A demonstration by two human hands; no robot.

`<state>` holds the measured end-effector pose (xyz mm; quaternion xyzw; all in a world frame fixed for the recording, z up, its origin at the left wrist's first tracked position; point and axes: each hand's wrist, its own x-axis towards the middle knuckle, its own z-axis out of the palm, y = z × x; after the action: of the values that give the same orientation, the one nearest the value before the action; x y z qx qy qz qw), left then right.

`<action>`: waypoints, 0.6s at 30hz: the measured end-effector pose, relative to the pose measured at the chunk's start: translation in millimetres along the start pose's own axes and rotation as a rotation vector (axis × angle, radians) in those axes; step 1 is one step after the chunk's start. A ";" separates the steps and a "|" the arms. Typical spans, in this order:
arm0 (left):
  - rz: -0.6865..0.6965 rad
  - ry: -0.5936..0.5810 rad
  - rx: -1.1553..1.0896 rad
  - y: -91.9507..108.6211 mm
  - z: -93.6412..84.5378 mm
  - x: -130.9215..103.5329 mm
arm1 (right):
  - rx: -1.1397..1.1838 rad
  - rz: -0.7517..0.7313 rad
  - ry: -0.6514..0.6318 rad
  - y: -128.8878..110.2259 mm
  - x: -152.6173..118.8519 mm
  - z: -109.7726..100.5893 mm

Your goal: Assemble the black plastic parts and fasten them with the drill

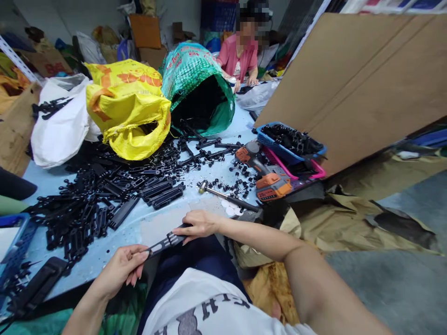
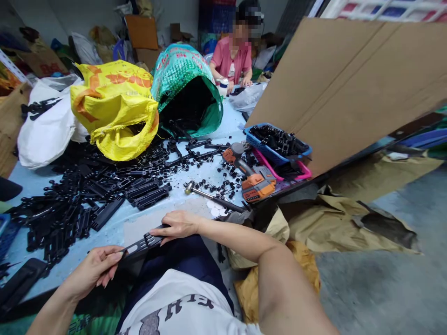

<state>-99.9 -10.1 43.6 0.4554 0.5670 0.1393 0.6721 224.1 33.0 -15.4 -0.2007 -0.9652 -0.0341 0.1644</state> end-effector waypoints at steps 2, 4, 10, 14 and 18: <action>0.001 0.170 -0.013 2.3 -14.7 -8.2 | -0.042 0.110 -0.019 14.4 -16.8 -1.2; 0.052 0.330 -0.031 6.0 -20.9 -10.6 | -0.084 0.252 -0.086 24.6 -25.6 -5.9; 0.227 0.192 0.073 29.5 38.8 20.2 | 0.324 0.557 0.067 1.8 24.6 -34.0; 0.370 -0.011 0.099 44.5 67.2 27.3 | 0.686 0.633 0.122 -17.4 40.1 -50.7; 0.394 -0.273 0.066 50.3 75.5 31.7 | 0.675 0.703 0.172 -25.4 22.7 -54.4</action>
<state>-6.1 5.4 57.8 0.5937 0.3753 0.1860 0.6871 210.9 11.1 43.5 -0.4461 -0.7791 0.3216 0.3008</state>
